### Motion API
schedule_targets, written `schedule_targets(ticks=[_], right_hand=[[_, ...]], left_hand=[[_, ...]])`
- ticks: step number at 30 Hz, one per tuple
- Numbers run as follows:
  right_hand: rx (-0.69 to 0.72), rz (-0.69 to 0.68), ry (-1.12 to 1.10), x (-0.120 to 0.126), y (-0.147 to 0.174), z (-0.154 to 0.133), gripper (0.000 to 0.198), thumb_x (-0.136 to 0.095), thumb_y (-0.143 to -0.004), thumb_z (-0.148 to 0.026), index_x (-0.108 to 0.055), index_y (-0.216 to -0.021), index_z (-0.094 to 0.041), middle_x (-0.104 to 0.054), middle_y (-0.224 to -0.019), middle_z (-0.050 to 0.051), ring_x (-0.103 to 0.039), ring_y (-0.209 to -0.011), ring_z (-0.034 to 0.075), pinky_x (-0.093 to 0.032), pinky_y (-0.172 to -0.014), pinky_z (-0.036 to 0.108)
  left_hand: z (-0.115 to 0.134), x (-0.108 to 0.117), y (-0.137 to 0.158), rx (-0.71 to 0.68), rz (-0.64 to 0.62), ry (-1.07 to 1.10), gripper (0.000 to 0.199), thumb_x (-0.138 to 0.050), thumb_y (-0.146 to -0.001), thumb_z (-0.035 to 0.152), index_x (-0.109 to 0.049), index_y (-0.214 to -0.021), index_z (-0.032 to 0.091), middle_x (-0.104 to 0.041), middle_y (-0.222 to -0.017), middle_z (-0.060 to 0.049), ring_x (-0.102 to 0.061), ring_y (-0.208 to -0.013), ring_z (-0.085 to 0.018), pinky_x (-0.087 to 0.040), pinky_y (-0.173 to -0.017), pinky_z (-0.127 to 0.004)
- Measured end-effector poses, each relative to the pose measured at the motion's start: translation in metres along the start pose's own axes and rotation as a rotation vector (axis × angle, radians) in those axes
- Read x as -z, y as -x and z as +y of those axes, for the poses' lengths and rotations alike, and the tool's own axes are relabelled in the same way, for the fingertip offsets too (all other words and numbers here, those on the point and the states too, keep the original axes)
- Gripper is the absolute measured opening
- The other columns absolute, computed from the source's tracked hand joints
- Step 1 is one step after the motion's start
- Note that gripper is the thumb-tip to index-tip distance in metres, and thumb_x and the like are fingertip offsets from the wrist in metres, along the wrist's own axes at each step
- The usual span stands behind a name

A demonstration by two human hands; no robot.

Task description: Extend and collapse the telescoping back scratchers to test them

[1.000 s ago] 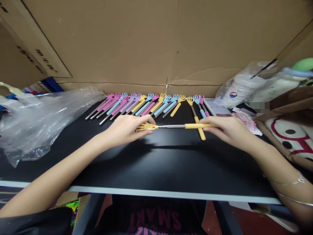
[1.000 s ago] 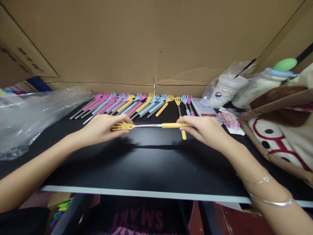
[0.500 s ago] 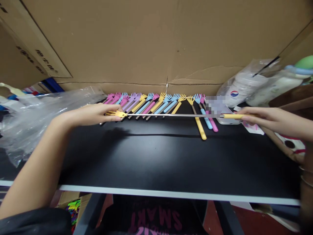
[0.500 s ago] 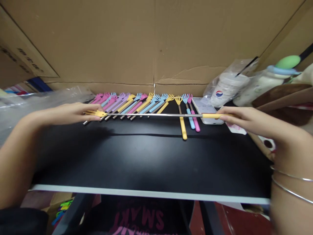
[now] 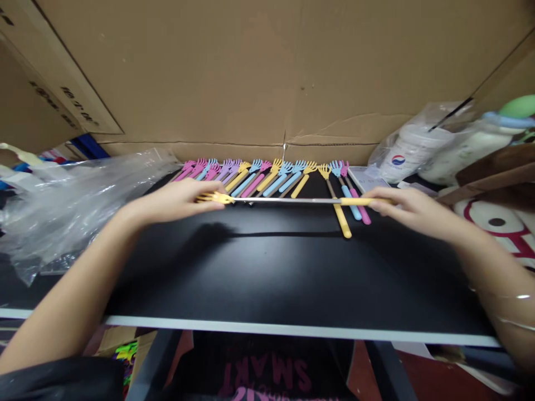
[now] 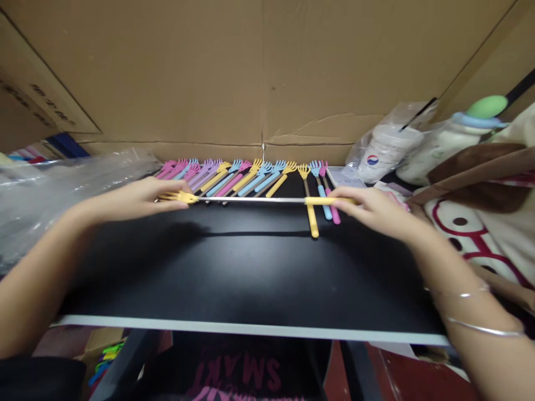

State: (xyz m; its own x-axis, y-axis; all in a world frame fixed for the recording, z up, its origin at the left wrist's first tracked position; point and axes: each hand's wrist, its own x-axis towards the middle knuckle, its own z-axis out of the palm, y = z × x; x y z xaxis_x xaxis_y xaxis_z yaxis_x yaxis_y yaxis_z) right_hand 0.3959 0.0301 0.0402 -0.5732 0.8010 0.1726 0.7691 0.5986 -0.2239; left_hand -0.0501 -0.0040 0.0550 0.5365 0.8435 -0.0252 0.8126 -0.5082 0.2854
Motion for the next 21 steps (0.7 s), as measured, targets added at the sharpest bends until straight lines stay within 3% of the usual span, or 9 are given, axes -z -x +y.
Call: schedule_targets(ticks=[4, 8, 12, 21], right_hand=[[0.128, 0.06, -0.049, -0.024, -0.005, -0.026, 0.033, -0.039, -0.093, -0.046, -0.061, -0.095, -0.022, -0.066, -0.075, 0.003, -0.058, -0.061, 0.016, -0.041, -0.057, 0.028], [0.169, 0.18, -0.039, -0.035, -0.005, -0.034, 0.027, -0.042, -0.093, -0.041, -0.061, -0.096, -0.023, -0.068, -0.076, 0.003, -0.059, -0.059, 0.016, -0.042, -0.057, 0.028], [0.23, 0.217, -0.045, -0.04, -0.006, -0.039, 0.026, -0.043, -0.093, -0.039, -0.062, -0.094, -0.022, -0.068, -0.074, 0.003, -0.059, -0.057, 0.015, -0.042, -0.056, 0.026], [0.229, 0.16, 0.046, -0.028, -0.002, -0.039, 0.031, -0.041, -0.093, -0.045, -0.064, -0.099, -0.024, -0.071, -0.081, 0.004, -0.065, -0.068, 0.018, -0.044, -0.061, 0.029]], left_hand=[[0.03, -0.016, -0.008, -0.003, 0.147, -0.203, 0.035, -0.041, -0.092, 0.053, -0.058, -0.093, 0.023, -0.062, -0.07, 0.001, -0.055, -0.06, -0.014, -0.031, -0.057, -0.022], [0.042, -0.033, -0.016, -0.084, 0.193, -0.134, 0.031, -0.043, -0.093, 0.049, -0.059, -0.096, 0.023, -0.063, -0.069, 0.002, -0.056, -0.058, -0.013, -0.032, -0.057, -0.021], [0.049, -0.048, -0.021, -0.134, 0.241, -0.11, 0.028, -0.045, -0.093, 0.045, -0.06, -0.099, 0.023, -0.065, -0.071, 0.002, -0.058, -0.059, -0.013, -0.033, -0.057, -0.021], [0.055, -0.042, -0.019, -0.148, 0.229, -0.232, 0.035, -0.037, -0.095, 0.052, -0.059, -0.104, 0.026, -0.07, -0.08, 0.001, -0.063, -0.068, -0.015, -0.034, -0.059, -0.022]])
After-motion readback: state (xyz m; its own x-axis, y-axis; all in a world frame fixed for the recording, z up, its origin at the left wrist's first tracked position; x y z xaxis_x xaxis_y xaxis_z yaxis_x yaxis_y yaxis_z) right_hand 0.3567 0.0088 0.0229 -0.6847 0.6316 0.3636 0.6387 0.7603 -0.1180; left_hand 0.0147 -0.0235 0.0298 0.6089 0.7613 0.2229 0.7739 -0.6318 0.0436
